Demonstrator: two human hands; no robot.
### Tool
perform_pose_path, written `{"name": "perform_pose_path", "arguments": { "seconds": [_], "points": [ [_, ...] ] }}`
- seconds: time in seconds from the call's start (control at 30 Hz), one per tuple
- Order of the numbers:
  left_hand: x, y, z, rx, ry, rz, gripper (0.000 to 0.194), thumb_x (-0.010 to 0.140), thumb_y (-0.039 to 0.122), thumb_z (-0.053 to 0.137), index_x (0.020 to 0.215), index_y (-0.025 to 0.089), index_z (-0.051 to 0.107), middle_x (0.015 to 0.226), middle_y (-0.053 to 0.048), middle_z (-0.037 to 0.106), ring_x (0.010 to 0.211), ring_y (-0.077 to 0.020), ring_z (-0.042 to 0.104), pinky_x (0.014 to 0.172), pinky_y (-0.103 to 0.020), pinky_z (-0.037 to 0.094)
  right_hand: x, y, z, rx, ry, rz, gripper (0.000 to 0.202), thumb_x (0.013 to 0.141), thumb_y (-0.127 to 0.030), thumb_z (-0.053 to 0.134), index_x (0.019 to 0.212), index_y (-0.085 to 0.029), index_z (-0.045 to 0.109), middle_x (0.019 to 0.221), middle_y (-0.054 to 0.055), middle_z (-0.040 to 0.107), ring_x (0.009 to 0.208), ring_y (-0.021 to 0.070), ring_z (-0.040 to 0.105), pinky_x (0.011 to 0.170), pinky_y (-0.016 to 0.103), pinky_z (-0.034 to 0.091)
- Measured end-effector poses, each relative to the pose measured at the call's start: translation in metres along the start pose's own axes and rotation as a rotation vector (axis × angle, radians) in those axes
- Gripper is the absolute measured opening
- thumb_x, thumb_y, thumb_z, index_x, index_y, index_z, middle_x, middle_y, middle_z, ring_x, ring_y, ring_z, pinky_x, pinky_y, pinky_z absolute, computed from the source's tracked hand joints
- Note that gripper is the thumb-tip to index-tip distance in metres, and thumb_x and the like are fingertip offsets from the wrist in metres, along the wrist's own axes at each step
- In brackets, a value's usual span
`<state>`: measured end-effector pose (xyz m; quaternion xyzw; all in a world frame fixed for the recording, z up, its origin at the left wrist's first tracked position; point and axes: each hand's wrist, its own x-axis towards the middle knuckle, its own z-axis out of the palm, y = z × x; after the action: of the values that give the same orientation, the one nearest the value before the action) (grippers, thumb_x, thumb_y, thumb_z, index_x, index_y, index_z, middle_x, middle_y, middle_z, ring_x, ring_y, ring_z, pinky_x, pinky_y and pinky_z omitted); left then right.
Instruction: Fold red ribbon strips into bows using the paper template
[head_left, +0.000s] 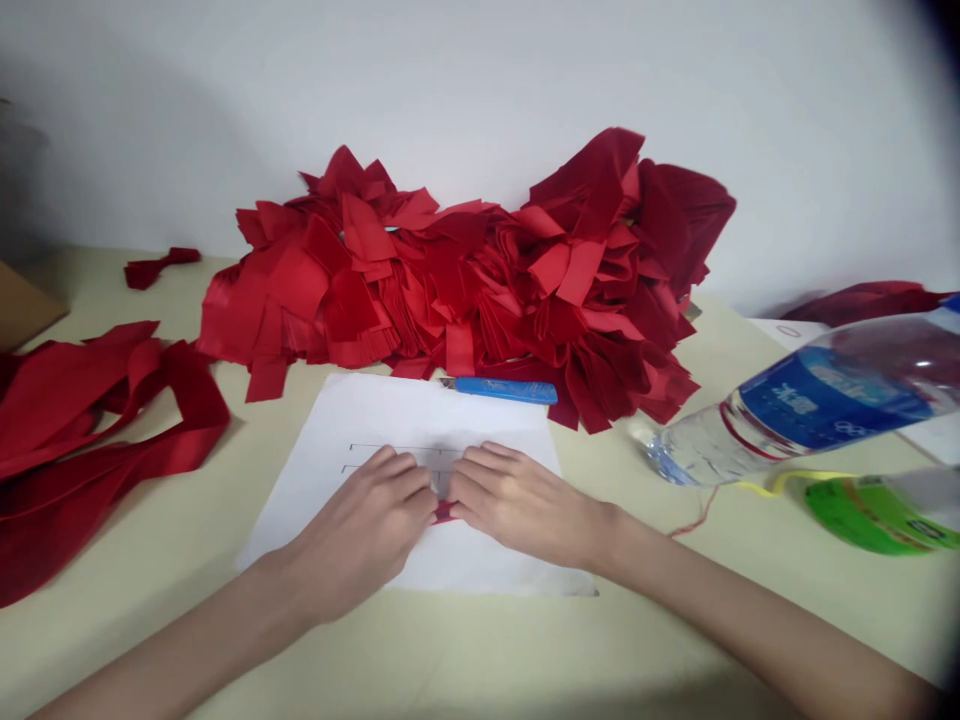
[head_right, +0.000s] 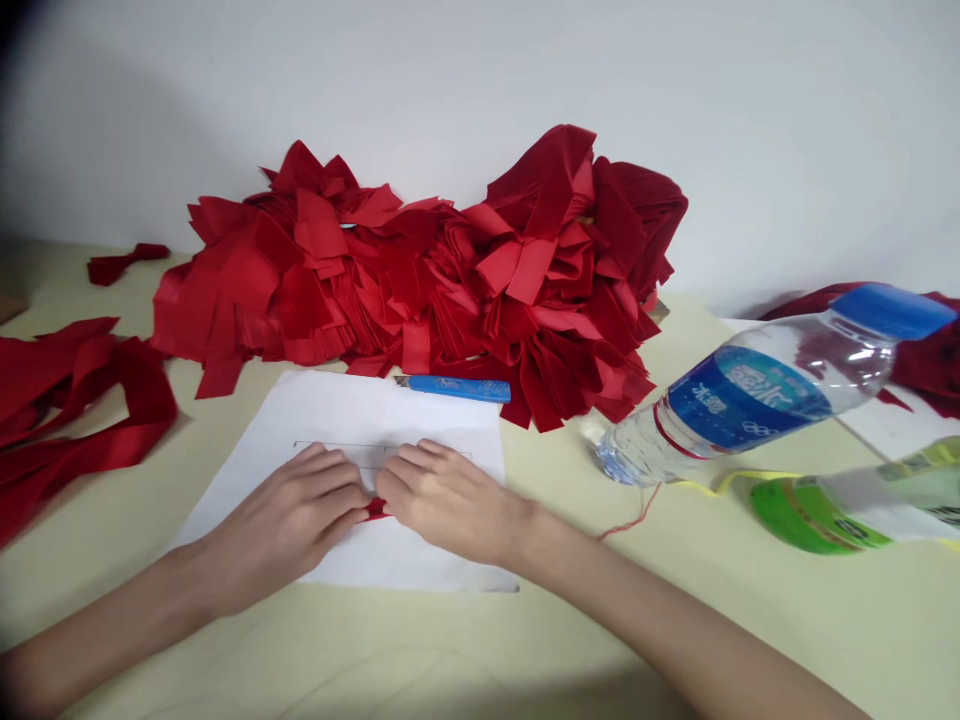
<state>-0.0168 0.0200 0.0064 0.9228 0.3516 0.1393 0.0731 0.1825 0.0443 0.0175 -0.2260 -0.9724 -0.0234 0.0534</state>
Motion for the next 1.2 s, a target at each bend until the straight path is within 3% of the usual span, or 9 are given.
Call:
{"name": "perform_pose_path", "arguments": {
  "seconds": [0.2,0.43,0.57,0.8,1.0,1.2],
  "points": [
    [-0.011,0.000,0.006,0.184,0.081,0.219,0.023,0.081,-0.001,0.041,0.073,0.014,0.057,0.073,-0.005,0.054,0.068,-0.0174,0.042,0.062,-0.033,0.033,-0.009,0.001,-0.002,0.087,-0.003,0.009,0.014,0.091,-0.018,0.043,0.083,-0.015,0.054,0.082,0.003,0.056,0.076,0.0137,0.050,0.076,0.029,0.041],
    [-0.014,0.005,0.001,0.349,0.042,0.339,0.020,0.082,0.003,0.044,0.074,0.014,0.059,0.074,-0.004,0.054,0.069,-0.0178,0.043,0.062,-0.034,0.035,-0.012,0.001,0.001,-0.009,0.067,-0.128,0.023,0.093,-0.013,0.037,0.084,-0.016,0.058,0.081,0.002,0.055,0.077,0.0135,0.047,0.074,0.028,0.037],
    [-0.015,0.007,-0.001,0.354,0.016,0.300,0.018,0.082,0.004,0.044,0.076,0.013,0.059,0.077,-0.005,0.054,0.073,-0.0195,0.044,0.065,-0.035,0.037,-0.014,0.001,-0.001,-0.068,0.047,-0.191,0.021,0.091,-0.011,0.040,0.086,-0.014,0.060,0.080,0.003,0.056,0.080,0.0144,0.048,0.079,0.031,0.036],
    [-0.013,0.010,0.003,0.368,0.000,0.220,0.018,0.080,0.002,0.046,0.069,0.013,0.055,0.070,-0.005,0.051,0.070,-0.0193,0.043,0.060,-0.034,0.036,-0.013,-0.001,0.001,-0.009,0.108,-0.146,0.022,0.091,-0.017,0.041,0.085,-0.014,0.063,0.077,0.003,0.059,0.079,0.0150,0.051,0.078,0.032,0.036],
    [-0.008,0.002,0.010,0.318,0.029,0.187,0.025,0.081,0.000,0.042,0.064,0.016,0.052,0.066,-0.004,0.051,0.067,-0.0189,0.044,0.059,-0.033,0.038,-0.002,0.000,0.006,0.060,0.131,-0.020,0.029,0.088,-0.035,0.048,0.075,-0.013,0.061,0.073,0.005,0.059,0.074,0.0161,0.049,0.076,0.031,0.037],
    [-0.006,-0.002,0.011,0.116,0.042,0.103,0.021,0.085,0.005,0.042,0.072,0.015,0.056,0.071,-0.003,0.055,0.072,-0.0175,0.047,0.066,-0.033,0.043,0.003,0.001,0.004,0.203,0.101,0.090,0.019,0.085,-0.031,0.052,0.085,-0.015,0.062,0.077,0.004,0.061,0.077,0.0160,0.051,0.079,0.031,0.038]
  ]
}}
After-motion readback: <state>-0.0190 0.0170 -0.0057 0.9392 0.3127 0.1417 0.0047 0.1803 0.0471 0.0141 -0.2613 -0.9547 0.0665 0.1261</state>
